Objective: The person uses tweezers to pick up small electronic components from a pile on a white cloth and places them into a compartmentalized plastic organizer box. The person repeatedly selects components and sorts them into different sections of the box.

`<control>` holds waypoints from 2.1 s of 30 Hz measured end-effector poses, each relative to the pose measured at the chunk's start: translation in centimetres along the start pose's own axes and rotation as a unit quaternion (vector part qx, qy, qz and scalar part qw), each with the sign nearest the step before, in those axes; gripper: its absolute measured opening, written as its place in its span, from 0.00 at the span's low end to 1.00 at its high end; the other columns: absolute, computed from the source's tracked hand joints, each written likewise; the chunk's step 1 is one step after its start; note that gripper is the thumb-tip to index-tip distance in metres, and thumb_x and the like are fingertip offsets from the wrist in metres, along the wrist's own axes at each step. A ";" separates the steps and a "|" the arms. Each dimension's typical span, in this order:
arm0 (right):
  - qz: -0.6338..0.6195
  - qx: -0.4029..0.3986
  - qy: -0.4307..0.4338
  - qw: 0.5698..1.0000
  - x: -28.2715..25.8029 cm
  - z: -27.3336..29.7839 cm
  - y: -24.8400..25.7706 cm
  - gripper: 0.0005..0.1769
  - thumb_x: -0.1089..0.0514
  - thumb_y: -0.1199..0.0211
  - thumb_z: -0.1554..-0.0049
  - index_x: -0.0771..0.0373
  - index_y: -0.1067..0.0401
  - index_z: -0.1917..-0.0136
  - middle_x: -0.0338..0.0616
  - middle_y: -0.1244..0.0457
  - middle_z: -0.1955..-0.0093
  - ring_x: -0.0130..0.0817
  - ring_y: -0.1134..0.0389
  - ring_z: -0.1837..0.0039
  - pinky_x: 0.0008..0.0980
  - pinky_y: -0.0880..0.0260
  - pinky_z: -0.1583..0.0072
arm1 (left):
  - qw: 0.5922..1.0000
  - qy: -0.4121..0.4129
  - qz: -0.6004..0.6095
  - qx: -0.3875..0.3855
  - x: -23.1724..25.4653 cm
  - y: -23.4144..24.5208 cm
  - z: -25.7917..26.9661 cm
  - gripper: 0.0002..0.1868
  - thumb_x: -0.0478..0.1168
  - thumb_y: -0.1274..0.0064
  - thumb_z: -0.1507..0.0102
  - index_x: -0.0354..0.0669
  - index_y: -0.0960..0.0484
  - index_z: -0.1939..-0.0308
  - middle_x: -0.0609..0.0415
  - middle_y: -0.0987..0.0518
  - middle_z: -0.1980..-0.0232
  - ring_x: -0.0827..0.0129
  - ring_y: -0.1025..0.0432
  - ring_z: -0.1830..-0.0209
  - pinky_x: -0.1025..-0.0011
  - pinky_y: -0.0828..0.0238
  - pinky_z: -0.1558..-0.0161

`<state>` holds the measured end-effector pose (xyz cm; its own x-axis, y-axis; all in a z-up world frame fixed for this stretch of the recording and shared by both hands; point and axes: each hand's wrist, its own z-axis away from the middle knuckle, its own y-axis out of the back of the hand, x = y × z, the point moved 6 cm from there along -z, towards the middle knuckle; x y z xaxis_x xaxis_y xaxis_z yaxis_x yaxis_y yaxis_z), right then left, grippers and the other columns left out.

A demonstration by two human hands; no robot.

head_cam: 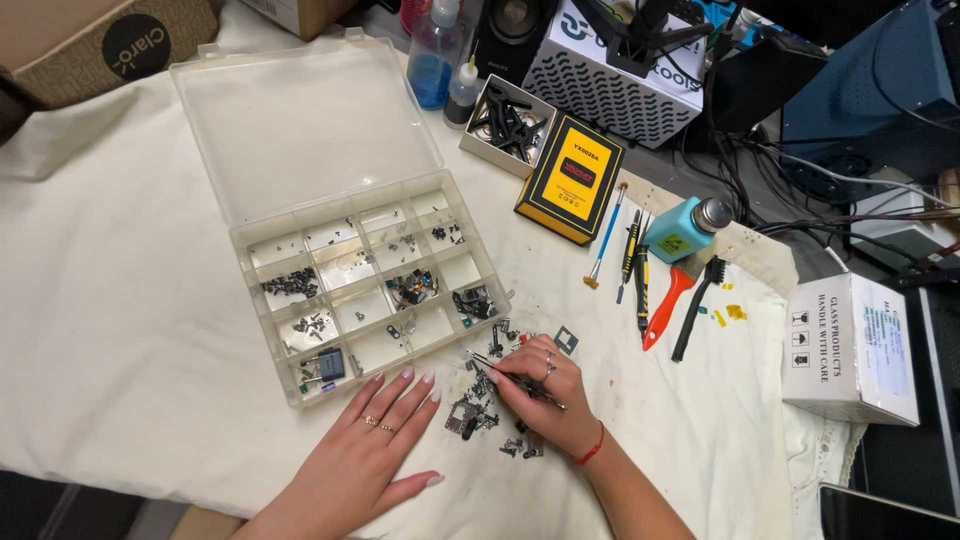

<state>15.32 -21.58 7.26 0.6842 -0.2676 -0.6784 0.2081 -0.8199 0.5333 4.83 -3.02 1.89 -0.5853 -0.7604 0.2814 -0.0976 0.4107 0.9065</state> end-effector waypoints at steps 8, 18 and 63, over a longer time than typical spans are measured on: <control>-0.002 0.003 0.001 1.000 0.1 0.0 0.1 0.04 0.67 0.30 0.45 0.64 0.25 0.57 0.40 0.29 0.60 0.34 0.30 0.60 0.34 0.34 0.48 | 1.000 0.000 -0.005 0.000 0.0 0.1 -0.1 0.43 0.70 0.54 0.33 0.41 0.34 0.28 0.47 0.36 0.22 0.53 0.43 0.23 0.49 0.56 0.23; 0.011 -0.017 -0.027 0.999 1.1 1.2 1.1 0.06 0.65 0.29 0.46 0.61 0.26 0.57 0.37 0.32 0.63 0.33 0.33 0.61 0.34 0.36 0.48 | 1.000 0.003 0.000 -0.005 0.0 -0.2 0.2 0.43 0.70 0.54 0.33 0.41 0.34 0.28 0.47 0.36 0.22 0.52 0.44 0.22 0.49 0.56 0.23; -0.068 -0.019 0.061 0.996 -4.2 -8.4 -1.1 0.05 0.69 0.31 0.45 0.65 0.26 0.58 0.43 0.30 0.60 0.36 0.33 0.61 0.36 0.35 0.47 | 0.998 0.004 0.057 0.008 -0.2 -0.2 0.4 0.41 0.67 0.50 0.32 0.36 0.32 0.30 0.41 0.35 0.24 0.47 0.45 0.23 0.45 0.57 0.24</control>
<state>18.06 -15.26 13.76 0.7273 -0.0898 -0.6804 0.3291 -0.8244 0.4605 4.63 -2.75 1.53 -0.5871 -0.7121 0.3850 -0.0431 0.5025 0.8635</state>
